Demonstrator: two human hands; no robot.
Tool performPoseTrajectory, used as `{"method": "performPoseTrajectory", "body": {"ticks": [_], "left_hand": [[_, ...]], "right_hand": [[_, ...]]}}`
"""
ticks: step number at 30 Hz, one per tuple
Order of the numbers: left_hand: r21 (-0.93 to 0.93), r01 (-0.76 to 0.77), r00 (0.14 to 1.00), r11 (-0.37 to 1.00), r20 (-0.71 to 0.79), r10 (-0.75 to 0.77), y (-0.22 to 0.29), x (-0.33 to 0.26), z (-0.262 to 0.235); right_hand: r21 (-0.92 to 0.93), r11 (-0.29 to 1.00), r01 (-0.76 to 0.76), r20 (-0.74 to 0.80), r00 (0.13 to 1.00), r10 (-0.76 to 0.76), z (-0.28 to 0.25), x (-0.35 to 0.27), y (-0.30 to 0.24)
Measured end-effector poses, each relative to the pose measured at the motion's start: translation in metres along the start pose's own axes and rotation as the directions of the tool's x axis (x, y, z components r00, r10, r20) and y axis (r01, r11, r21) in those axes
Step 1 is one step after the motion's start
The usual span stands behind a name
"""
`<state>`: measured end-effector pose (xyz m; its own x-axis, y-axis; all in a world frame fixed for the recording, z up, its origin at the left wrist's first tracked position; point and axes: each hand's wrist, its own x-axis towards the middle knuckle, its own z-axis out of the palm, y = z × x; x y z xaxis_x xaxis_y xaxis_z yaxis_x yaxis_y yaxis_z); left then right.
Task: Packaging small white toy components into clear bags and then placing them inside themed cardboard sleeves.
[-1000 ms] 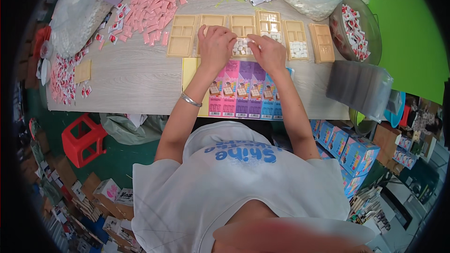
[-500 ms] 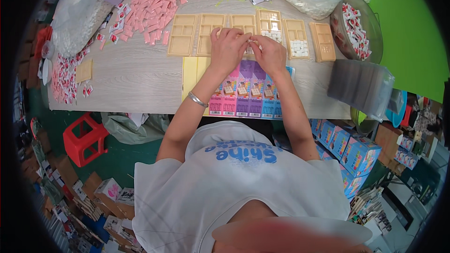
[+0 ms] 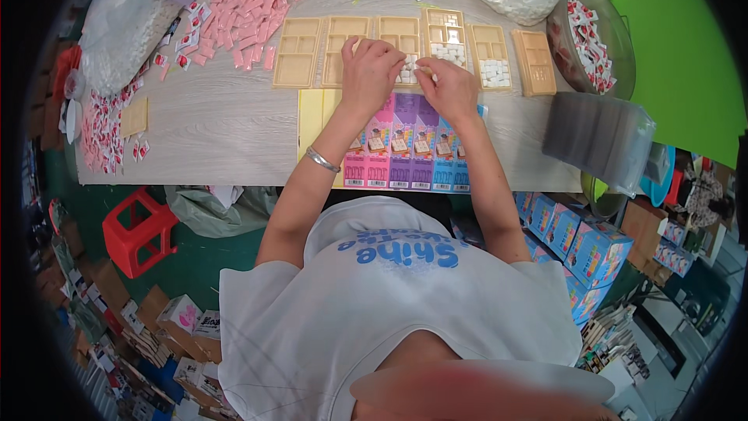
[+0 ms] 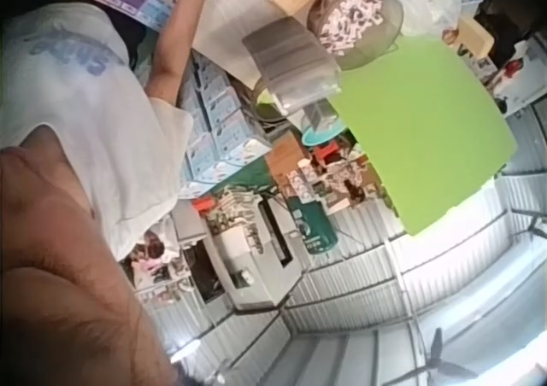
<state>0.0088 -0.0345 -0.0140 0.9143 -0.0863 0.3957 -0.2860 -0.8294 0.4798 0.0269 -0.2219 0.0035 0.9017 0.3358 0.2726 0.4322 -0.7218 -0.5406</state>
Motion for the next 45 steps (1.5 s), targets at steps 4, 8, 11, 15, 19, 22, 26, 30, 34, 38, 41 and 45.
{"method": "performPoseTrajectory", "body": {"ticks": [4, 8, 11, 15, 19, 22, 26, 30, 34, 38, 41, 45], "left_hand": [[0.006, -0.057, 0.998, 0.998, 0.003, 0.057, 0.001, -0.003, 0.001], [0.077, -0.108, 0.993, 0.991, 0.061, 0.103, 0.005, -0.013, -0.003], [0.140, -0.142, 0.981, 0.980, 0.153, 0.120, 0.008, -0.021, -0.009], [0.182, -0.143, 0.947, 0.973, 0.311, 0.081, 0.010, -0.023, -0.014], [0.134, -0.105, 0.959, 0.985, 0.275, 0.065, 0.011, -0.018, -0.024], [0.132, -0.123, 0.963, 0.984, 0.254, 0.087, 0.009, -0.016, -0.024], [0.156, -0.145, 0.951, 0.977, 0.296, 0.094, 0.010, -0.024, -0.016], [0.178, -0.149, 0.948, 0.973, 0.306, 0.090, 0.013, -0.030, -0.010], [0.188, -0.125, 0.952, 0.974, 0.298, 0.064, 0.013, -0.032, -0.009], [0.200, -0.157, 0.945, 0.967, 0.314, 0.088, 0.012, -0.034, -0.009], [0.210, -0.167, 0.943, 0.963, 0.319, 0.094, 0.010, -0.034, -0.009], [0.199, -0.176, 0.940, 0.964, 0.326, 0.104, 0.008, -0.033, -0.012]], "right_hand": [[0.033, 0.998, -0.046, -0.028, 0.998, 0.047, 0.000, -0.001, -0.004], [-0.037, 0.999, 0.024, -0.034, 0.999, -0.025, 0.005, -0.001, -0.003], [-0.016, 1.000, -0.006, -0.068, 0.998, 0.005, 0.007, -0.002, -0.001], [-0.050, 0.997, -0.053, 0.029, 0.998, 0.054, 0.001, 0.000, -0.005], [0.156, 0.983, -0.094, -0.010, 0.995, 0.096, 0.002, -0.003, 0.007], [0.214, 0.973, -0.081, -0.127, 0.986, 0.110, 0.003, -0.002, 0.006], [0.088, 0.989, -0.115, -0.096, 0.988, 0.123, 0.008, 0.003, 0.007], [-0.050, 0.998, -0.024, -0.053, 0.998, 0.021, 0.008, 0.006, 0.003], [-0.176, 0.984, -0.017, 0.035, 0.999, 0.023, -0.001, 0.012, -0.007], [-0.146, 0.989, -0.021, 0.051, 0.998, 0.029, 0.000, 0.012, -0.005], [-0.205, 0.978, -0.048, 0.138, 0.987, 0.078, -0.002, 0.016, -0.009], [-0.239, 0.967, -0.085, 0.249, 0.957, 0.146, -0.008, 0.027, -0.014]]}}
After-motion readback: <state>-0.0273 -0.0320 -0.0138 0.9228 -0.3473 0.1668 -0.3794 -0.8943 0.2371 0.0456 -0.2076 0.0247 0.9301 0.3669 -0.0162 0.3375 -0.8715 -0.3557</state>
